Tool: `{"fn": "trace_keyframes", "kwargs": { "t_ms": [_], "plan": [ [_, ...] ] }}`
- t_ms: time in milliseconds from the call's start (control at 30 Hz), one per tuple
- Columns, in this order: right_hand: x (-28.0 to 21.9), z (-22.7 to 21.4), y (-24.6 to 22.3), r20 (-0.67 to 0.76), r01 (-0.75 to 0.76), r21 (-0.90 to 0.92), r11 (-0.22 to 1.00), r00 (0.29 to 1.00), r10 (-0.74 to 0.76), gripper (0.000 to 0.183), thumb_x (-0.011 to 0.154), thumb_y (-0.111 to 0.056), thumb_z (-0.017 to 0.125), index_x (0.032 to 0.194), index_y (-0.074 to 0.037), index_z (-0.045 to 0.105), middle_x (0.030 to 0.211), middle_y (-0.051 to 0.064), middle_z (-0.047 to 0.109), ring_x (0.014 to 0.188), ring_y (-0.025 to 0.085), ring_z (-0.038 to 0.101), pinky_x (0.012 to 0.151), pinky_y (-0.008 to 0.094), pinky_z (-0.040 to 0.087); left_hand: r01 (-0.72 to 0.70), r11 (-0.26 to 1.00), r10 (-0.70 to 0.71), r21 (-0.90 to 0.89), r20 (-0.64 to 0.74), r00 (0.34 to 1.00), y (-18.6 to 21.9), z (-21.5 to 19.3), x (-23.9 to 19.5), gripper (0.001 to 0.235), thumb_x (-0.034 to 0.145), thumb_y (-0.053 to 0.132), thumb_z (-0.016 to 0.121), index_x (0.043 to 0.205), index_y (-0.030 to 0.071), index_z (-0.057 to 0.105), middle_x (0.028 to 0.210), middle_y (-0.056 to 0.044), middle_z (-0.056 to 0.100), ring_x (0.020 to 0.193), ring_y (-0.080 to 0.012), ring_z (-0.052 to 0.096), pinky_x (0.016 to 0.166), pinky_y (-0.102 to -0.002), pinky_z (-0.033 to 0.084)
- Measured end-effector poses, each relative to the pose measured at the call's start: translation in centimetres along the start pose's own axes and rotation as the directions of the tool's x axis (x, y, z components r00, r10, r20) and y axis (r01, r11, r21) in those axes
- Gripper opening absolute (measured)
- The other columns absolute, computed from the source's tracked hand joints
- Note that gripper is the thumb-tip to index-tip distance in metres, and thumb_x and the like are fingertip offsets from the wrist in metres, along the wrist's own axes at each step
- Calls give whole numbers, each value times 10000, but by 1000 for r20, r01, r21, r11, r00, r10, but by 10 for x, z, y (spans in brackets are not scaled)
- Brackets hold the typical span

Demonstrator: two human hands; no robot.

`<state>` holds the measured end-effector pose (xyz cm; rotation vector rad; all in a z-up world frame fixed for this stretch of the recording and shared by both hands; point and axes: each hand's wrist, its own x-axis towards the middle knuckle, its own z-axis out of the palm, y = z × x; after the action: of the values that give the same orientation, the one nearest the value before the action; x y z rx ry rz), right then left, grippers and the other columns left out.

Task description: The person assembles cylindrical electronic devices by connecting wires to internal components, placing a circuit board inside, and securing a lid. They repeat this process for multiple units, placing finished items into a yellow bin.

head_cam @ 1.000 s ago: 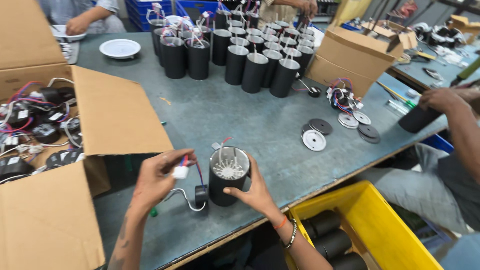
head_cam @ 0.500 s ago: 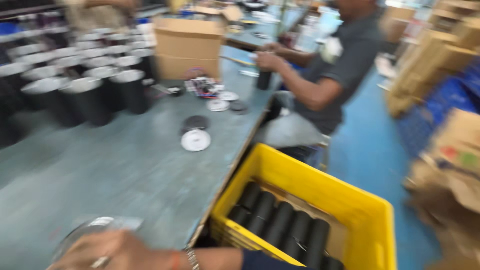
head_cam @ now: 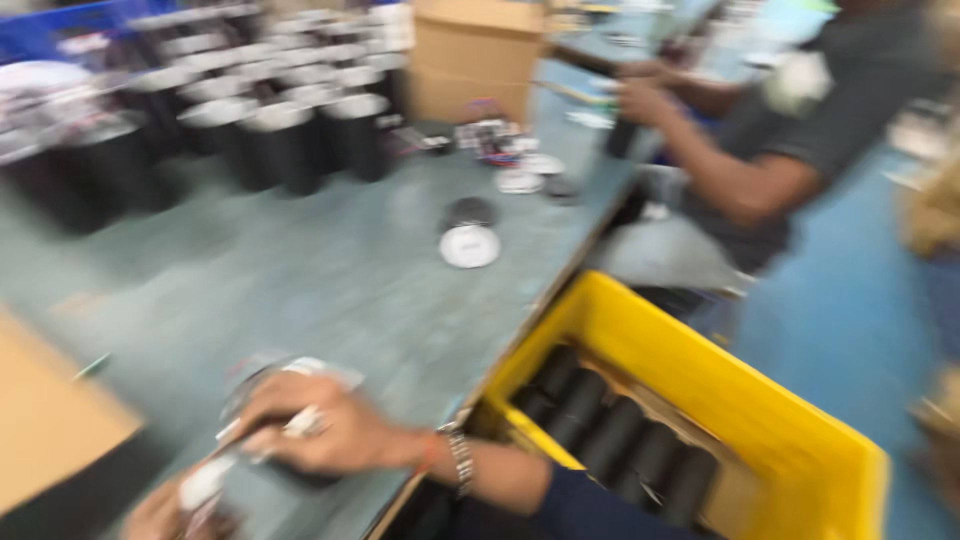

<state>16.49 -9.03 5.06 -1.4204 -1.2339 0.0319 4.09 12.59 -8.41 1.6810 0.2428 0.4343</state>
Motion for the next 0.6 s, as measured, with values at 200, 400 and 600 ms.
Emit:
{"fn": "trace_keyframes", "kwargs": {
  "t_ms": [200,400,600],
  "plan": [
    [12,-12,-7,31,-33,69,997,999,31,74,909,-71,759,965,-34,729,923,53,707,893,162,676,835,309,535,-22,921,-42,-389,-156,987,78,31,-37,528,975,36,556,1503,53,551,1107,-110,728,736,-99,553,626,-250,459],
    [15,-9,-18,96,-13,7,1000,995,12,78,871,-37,747,947,-23,731,932,53,695,862,152,692,786,296,545,62,880,-143,-470,-138,980,109,40,-39,443,948,61,632,1381,-16,675,1008,-104,695,836,-111,595,789,-241,486],
    [15,-12,-15,115,12,-19,1000,993,-10,88,857,-32,748,943,-25,729,937,59,690,841,166,691,759,293,552,18,799,-176,-602,-204,963,108,48,-35,375,932,115,622,1250,-64,709,1041,-58,753,834,-113,618,758,-246,481]
  ]
}}
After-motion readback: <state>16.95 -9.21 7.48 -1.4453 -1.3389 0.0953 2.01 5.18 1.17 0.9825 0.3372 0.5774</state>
